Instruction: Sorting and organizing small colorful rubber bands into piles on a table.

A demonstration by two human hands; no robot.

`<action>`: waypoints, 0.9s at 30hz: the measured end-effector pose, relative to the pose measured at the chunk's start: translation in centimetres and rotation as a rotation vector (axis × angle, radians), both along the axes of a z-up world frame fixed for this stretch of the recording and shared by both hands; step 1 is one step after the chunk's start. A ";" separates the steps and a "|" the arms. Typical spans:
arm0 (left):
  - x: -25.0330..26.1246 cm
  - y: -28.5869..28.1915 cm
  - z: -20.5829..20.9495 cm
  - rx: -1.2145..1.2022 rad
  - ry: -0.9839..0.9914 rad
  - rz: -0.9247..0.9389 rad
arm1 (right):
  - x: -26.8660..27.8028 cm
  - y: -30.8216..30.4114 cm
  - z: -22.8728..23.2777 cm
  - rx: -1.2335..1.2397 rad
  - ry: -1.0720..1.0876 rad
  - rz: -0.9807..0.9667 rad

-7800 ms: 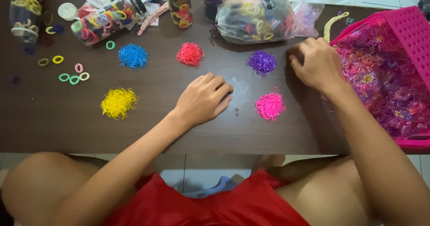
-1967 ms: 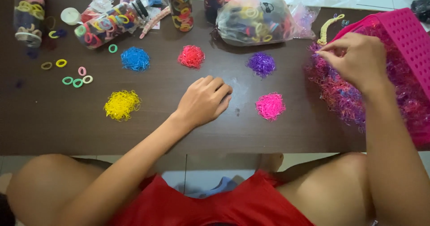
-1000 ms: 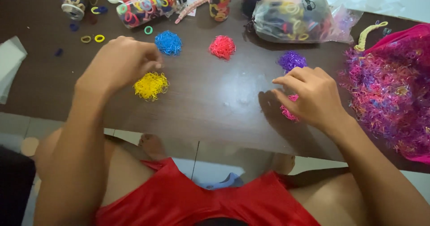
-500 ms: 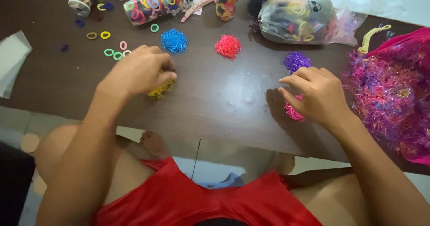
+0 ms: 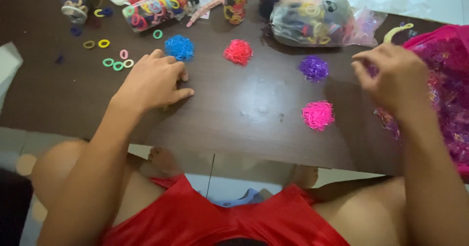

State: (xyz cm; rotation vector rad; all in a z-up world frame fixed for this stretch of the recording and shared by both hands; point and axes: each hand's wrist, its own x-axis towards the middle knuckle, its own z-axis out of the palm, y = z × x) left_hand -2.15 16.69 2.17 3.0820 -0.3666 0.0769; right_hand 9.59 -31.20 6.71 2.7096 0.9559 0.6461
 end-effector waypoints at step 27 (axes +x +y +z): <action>0.7 -6.6 -0.9 -0.270 0.133 -0.210 | 5.0 -5.6 -3.1 -0.222 0.464 -0.435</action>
